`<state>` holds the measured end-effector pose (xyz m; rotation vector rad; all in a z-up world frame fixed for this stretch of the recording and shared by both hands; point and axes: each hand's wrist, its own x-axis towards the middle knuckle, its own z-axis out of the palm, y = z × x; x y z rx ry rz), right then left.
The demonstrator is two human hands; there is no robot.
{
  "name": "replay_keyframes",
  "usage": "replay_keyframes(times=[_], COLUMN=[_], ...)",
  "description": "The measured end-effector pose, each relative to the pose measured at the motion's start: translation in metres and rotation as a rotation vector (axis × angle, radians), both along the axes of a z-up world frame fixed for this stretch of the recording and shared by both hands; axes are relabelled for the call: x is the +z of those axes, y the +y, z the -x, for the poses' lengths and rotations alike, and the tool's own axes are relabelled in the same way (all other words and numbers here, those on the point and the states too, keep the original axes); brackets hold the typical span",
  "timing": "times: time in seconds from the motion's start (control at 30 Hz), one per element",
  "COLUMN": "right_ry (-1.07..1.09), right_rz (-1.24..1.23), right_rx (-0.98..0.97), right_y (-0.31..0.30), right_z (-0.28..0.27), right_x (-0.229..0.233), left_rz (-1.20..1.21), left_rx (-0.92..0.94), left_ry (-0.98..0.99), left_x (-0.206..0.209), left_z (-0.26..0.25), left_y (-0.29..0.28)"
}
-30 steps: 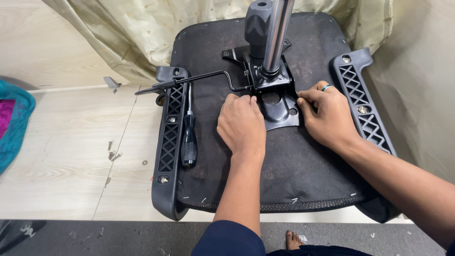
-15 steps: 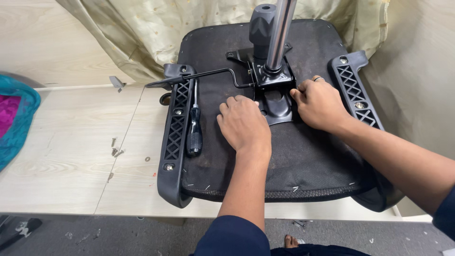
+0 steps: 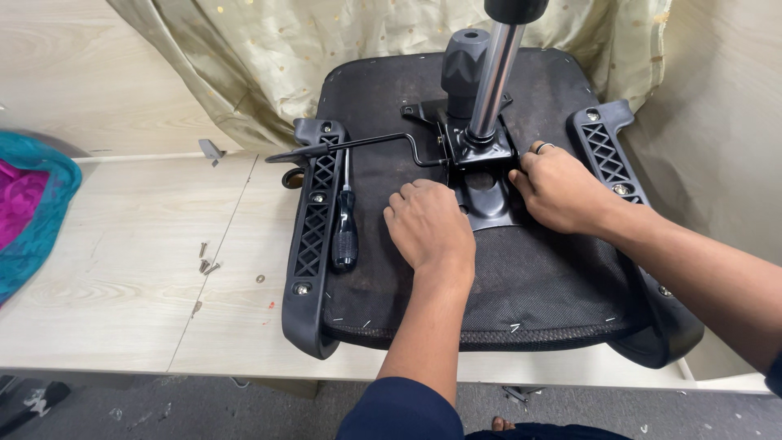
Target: The person uses a screwdriver to remove screws from the underside of an office chair, detaching the seat from the central column and base. They then remove screws from the armrests, separating them from the seat.
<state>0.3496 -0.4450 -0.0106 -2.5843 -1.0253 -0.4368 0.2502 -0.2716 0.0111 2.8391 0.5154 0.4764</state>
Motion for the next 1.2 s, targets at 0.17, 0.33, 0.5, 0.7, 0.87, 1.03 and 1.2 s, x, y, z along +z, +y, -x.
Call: replay_keyframes(times=[0.17, 0.33, 0.5, 0.7, 0.87, 1.03, 1.2], right_ry=[0.046, 0.132, 0.212, 0.229, 0.313, 0.457, 0.567], right_rz=[0.032, 0.088, 0.186, 0.243, 0.203, 0.122, 0.044], right_rx=[-0.017, -0.076, -0.165, -0.184, -0.201, -0.295, -0.321], right_y=[0.0, 0.001, 0.003, 0.001, -0.003, -0.003, 0.001], right_z=[0.0, 0.009, 0.012, 0.007, 0.003, 0.006, 0.011], right_x=[0.006, 0.015, 0.021, 0.016, 0.017, 0.024, 0.037], left_rz=[-0.011, 0.045, 0.186, 0.434, 0.77, 1.327, 1.289], left_rx=[0.023, -0.026, -0.054, -0.027, -0.121, -0.364, -0.37], left_ry=[-0.009, 0.046, 0.103, 0.144, 0.204, 0.307, 0.444], left_x=[0.003, 0.006, 0.018, 0.025, 0.023, 0.017, 0.008], left_z=[-0.004, 0.001, 0.005, 0.006, -0.005, -0.022, -0.037], left_y=[-0.001, 0.002, 0.005, 0.012, 0.043, 0.072, 0.069])
